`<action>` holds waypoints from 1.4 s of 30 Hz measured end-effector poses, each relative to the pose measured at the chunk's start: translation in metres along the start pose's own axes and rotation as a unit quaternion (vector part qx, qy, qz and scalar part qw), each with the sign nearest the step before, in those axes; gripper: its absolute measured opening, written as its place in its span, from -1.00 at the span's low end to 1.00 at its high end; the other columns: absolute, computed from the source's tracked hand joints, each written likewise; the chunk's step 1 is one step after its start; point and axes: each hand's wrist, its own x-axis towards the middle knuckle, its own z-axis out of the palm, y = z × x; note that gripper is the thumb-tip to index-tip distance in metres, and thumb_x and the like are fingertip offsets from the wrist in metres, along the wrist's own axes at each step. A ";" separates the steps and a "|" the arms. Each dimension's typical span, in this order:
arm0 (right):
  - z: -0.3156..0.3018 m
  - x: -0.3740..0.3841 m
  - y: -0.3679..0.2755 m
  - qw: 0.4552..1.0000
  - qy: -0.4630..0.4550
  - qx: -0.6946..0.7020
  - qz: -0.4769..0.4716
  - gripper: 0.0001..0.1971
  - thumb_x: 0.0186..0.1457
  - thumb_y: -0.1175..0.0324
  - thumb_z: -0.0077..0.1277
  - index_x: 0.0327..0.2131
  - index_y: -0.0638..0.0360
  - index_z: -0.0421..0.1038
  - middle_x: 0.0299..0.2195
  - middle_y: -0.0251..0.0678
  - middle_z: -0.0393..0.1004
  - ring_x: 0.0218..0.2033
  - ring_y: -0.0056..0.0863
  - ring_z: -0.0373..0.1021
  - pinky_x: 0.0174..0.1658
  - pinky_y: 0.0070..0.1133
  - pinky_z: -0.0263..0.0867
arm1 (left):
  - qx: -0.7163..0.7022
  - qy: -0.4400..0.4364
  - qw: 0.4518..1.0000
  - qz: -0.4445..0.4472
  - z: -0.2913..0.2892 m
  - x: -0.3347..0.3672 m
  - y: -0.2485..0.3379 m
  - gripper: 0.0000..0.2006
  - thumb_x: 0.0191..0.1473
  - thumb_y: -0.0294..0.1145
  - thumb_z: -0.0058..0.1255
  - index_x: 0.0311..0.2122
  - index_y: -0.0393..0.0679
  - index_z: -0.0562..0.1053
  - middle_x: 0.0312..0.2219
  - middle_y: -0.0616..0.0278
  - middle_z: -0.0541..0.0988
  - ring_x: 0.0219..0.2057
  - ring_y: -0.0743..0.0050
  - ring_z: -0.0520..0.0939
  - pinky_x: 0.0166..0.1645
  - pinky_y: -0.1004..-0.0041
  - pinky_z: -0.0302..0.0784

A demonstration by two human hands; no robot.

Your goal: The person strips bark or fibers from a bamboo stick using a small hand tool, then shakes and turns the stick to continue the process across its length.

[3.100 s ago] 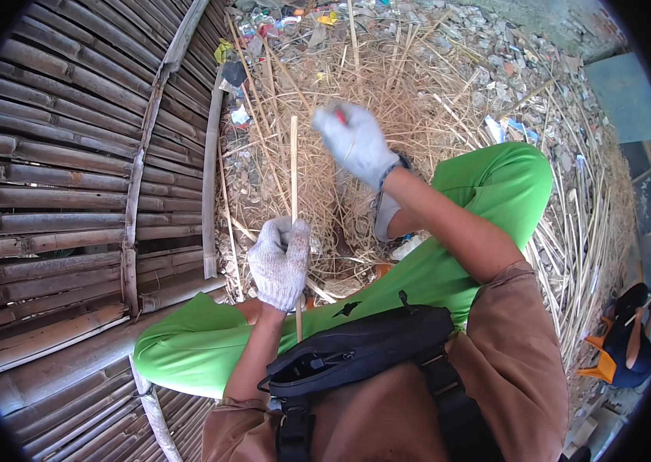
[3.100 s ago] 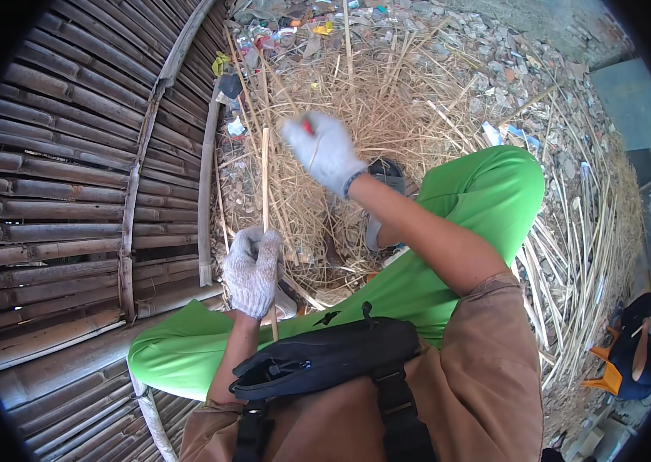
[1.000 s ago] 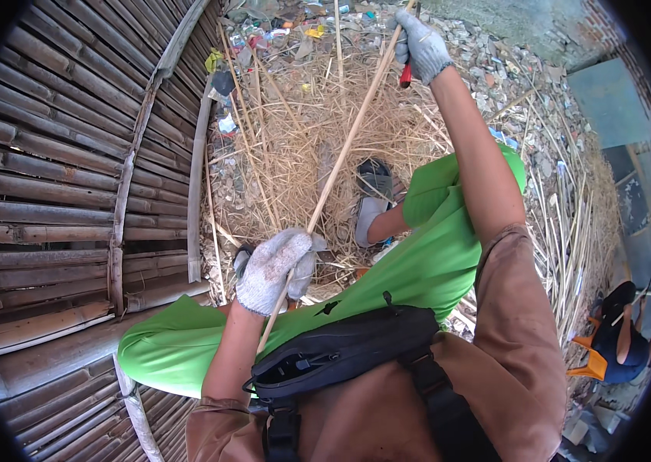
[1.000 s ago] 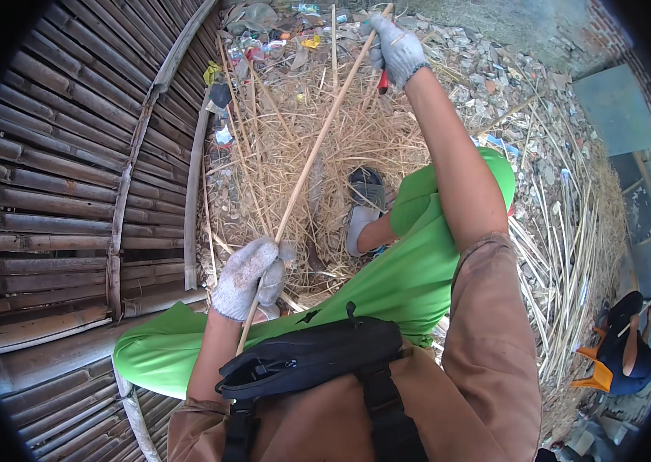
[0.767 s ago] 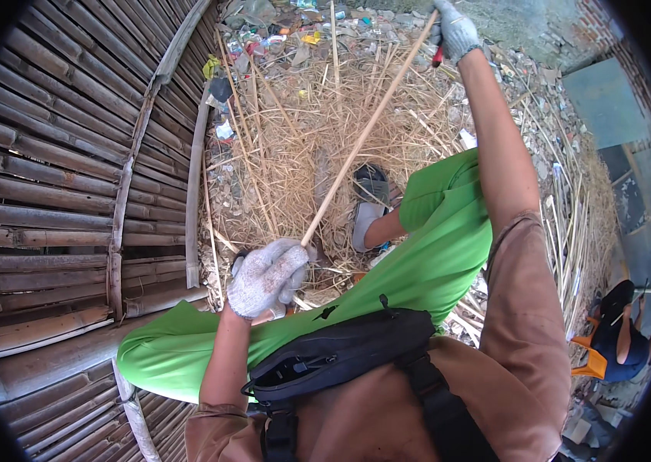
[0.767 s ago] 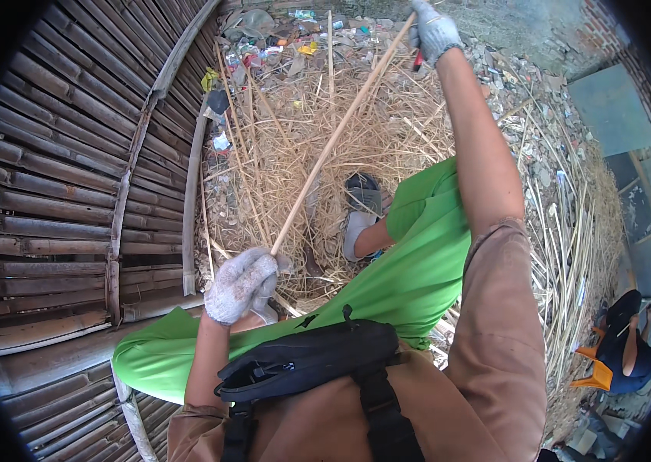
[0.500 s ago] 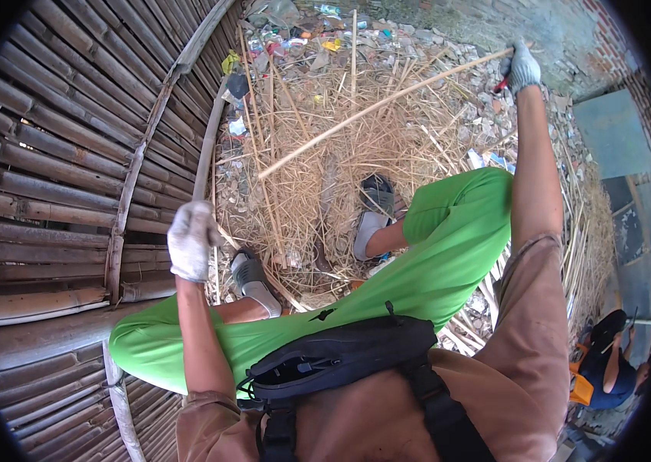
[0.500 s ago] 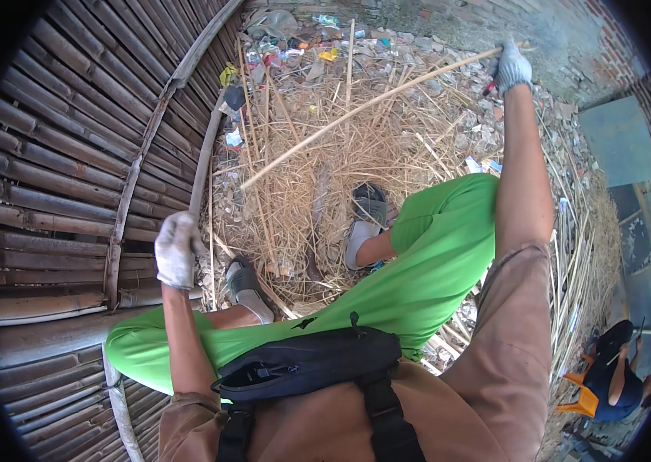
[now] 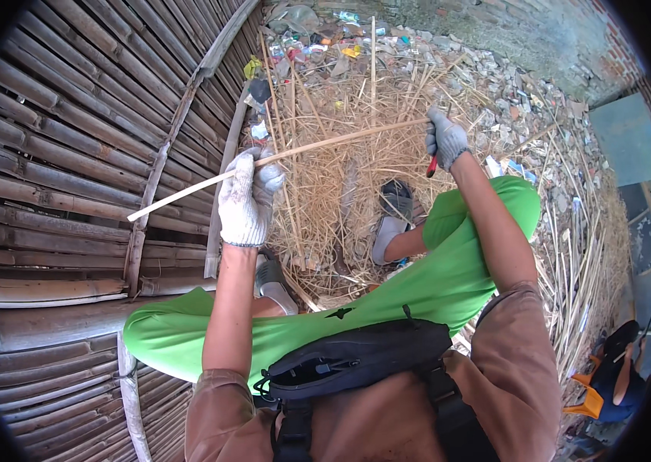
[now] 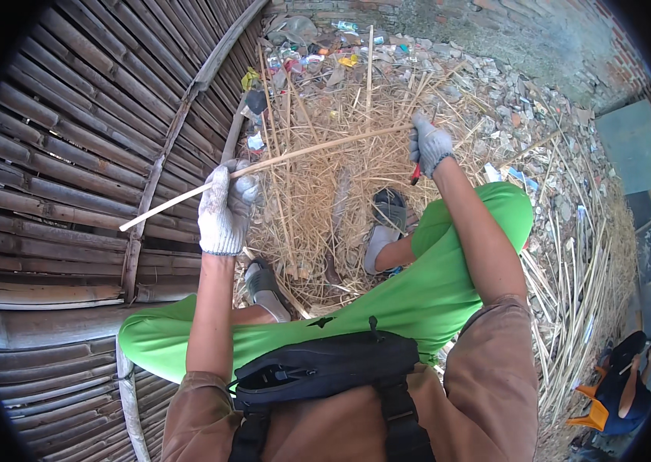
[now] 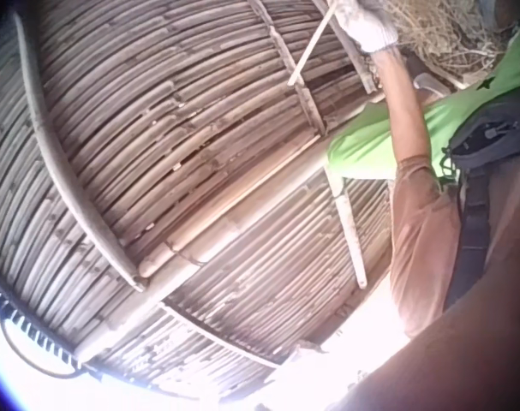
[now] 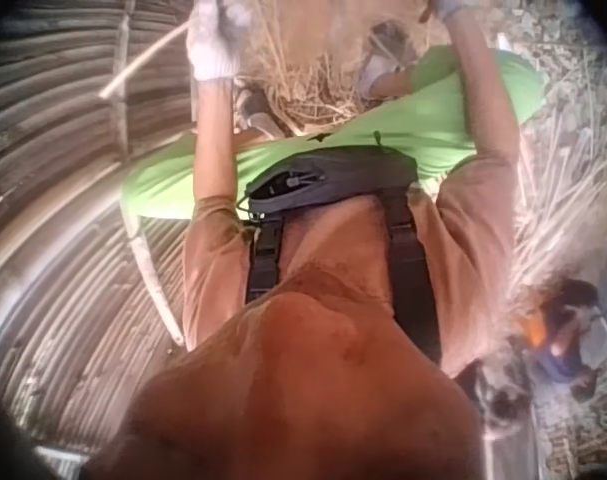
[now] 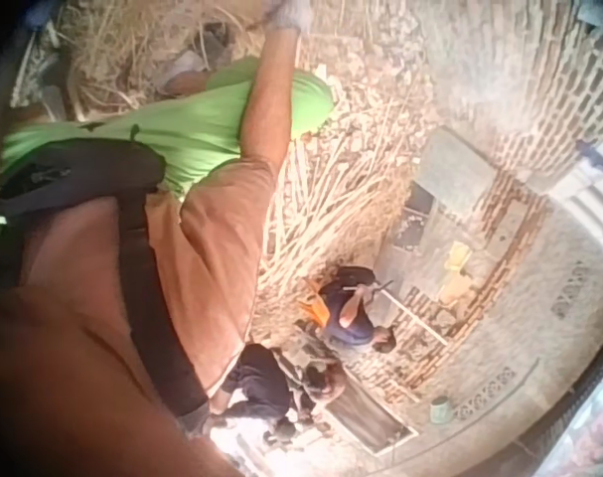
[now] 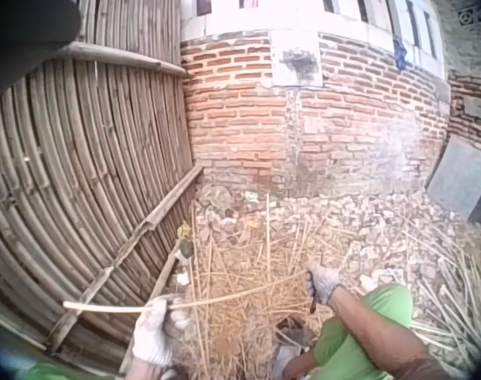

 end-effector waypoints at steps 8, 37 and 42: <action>-0.046 0.044 0.010 0.990 0.109 -0.089 0.001 -0.40 0.32 -0.27 0.11 -0.31 0.21 0.51 -0.50 -0.18 0.56 -0.57 -0.27 0.52 -0.51 -0.31 0.44 | 0.059 0.137 0.988 0.050 -0.006 -0.008 0.002 -0.75 0.45 -0.25 0.16 -0.04 -0.27 0.58 -0.22 0.00 0.73 -0.30 0.31 0.79 -0.22 0.31 0.83; 0.090 -0.163 0.115 0.790 -0.478 -0.384 0.024 -0.60 0.33 -0.05 0.20 -0.10 0.11 0.66 -0.41 -0.44 0.62 -0.55 -0.67 0.37 -0.45 -0.56 0.35 | 0.309 0.133 0.940 -0.047 -0.003 -0.029 -0.038 -0.71 0.47 -0.11 0.14 -0.15 -0.16 0.57 -0.40 0.34 0.70 -0.54 0.68 0.61 -0.40 0.56 0.57; 0.071 -0.123 0.119 0.854 -0.353 -0.381 -0.041 -0.56 0.31 -0.04 0.20 -0.09 0.20 0.56 -0.39 -0.33 0.57 -0.45 -0.55 0.40 -0.31 -0.47 0.42 | 0.250 0.111 0.962 -0.005 -0.019 -0.013 -0.023 -0.70 0.49 -0.13 0.09 -0.07 -0.21 0.58 -0.49 0.41 0.60 -0.50 0.66 0.54 -0.34 0.55 0.52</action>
